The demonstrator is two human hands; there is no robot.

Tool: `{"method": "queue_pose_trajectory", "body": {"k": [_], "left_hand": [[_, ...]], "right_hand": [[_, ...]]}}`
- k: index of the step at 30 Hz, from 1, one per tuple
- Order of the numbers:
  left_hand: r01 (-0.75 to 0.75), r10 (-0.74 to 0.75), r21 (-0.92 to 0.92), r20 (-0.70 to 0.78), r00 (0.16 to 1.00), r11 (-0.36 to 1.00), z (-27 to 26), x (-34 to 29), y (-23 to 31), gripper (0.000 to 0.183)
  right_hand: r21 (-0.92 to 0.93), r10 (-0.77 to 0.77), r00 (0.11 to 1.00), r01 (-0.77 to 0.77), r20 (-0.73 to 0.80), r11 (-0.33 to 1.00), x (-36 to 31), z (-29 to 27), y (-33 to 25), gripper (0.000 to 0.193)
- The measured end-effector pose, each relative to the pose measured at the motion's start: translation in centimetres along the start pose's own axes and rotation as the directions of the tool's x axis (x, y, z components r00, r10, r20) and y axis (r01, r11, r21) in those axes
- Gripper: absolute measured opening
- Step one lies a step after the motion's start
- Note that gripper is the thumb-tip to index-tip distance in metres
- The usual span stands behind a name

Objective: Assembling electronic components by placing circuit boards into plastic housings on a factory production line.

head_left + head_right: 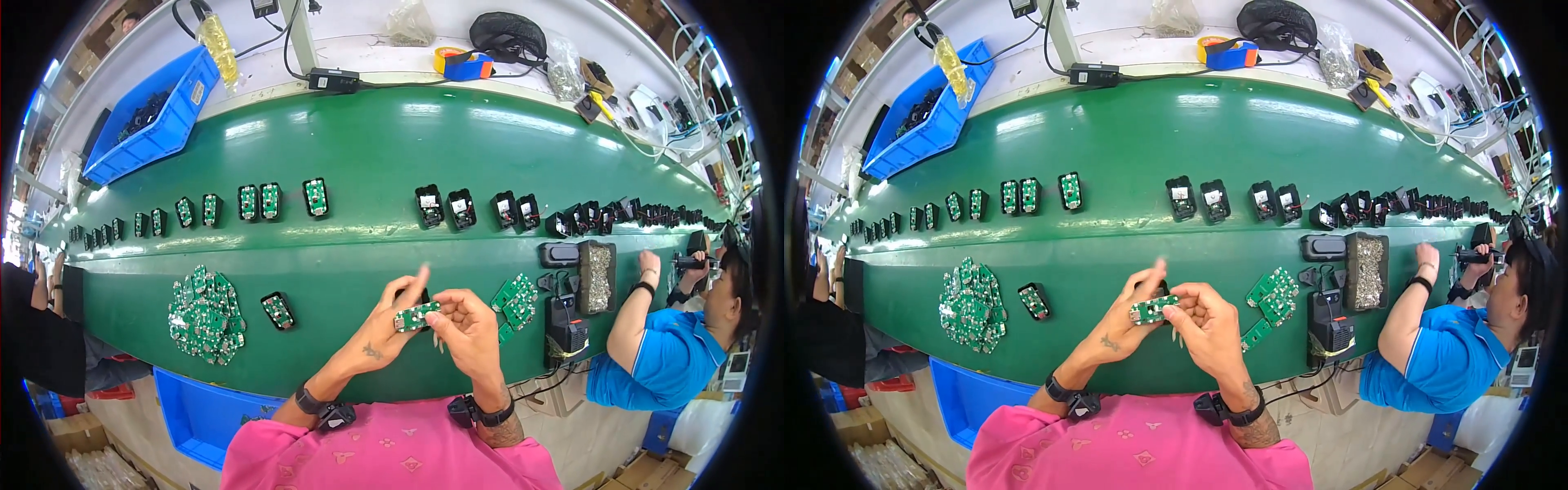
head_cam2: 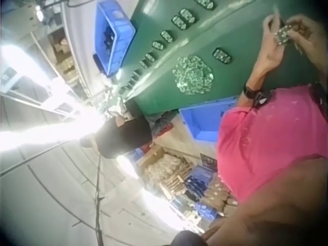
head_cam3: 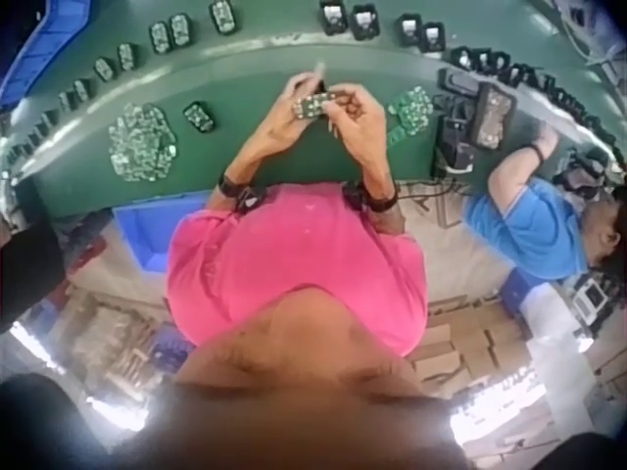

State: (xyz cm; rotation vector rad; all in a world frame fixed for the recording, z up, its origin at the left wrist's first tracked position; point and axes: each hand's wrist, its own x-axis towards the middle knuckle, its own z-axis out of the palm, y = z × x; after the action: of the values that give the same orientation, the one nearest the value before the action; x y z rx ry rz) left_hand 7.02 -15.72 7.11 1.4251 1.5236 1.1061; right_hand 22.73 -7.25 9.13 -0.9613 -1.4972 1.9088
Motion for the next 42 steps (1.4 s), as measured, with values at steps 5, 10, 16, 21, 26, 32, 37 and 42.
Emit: {"method": "queue_pose_trajectory", "body": {"k": [5, 10, 16, 21, 26, 32, 37, 42], "left_hand": [[0.155, -0.233, -0.514, -0.091, 0.968, 0.843, 0.1, -0.2, -0.7, 0.081], [0.103, -0.112, -0.616, 0.025, 0.993, 0.781, -0.7, -0.3, 0.0, 0.070], [0.305, -0.316, -0.679, 0.112, 0.942, 0.668, -0.5, -0.3, 0.7, 0.054], [0.146, -0.152, -0.359, 0.013, 0.988, 0.922, 0.4, 0.2, -0.1, 0.053], [0.206, -0.252, -0.547, -0.010, 0.968, 0.812, 0.3, -0.5, 1.0, 0.052], [0.116, -0.177, -0.316, -0.172, 0.969, 0.942, 0.4, -0.4, 1.9, 0.058], [0.050, -0.090, -0.193, -0.204, 0.975, 0.980, -0.9, -0.6, 3.7, 0.062], [0.014, -0.029, -0.107, -0.133, 0.991, 0.994, -2.0, -1.3, 4.5, 0.064]], "right_hand": [[-0.034, 0.026, 0.999, -0.028, -0.043, 0.999, 0.0, -0.2, 0.4, 0.025], [-0.098, -0.018, 0.996, 0.009, -0.087, 0.995, 0.1, -0.1, 0.6, 0.022], [-0.640, -0.368, 0.926, 0.232, -0.085, 0.733, -0.2, 0.5, -1.1, 0.019], [-0.266, -0.162, 0.987, 0.149, -0.026, 0.952, -1.2, 0.5, -1.2, 0.018], [-0.158, -0.201, 0.979, 0.206, 0.045, 0.966, -0.8, 1.4, -0.1, 0.014], [-0.475, -0.458, 0.887, 0.382, -0.052, 0.793, -1.5, 1.9, -0.8, 0.007], [-0.614, -0.358, 0.919, 0.381, 0.167, 0.691, -1.3, 0.5, -3.6, 0.003], [-0.543, -0.295, 0.908, 0.416, 0.298, 0.729, -0.6, -0.1, -4.6, 0.005]]}}
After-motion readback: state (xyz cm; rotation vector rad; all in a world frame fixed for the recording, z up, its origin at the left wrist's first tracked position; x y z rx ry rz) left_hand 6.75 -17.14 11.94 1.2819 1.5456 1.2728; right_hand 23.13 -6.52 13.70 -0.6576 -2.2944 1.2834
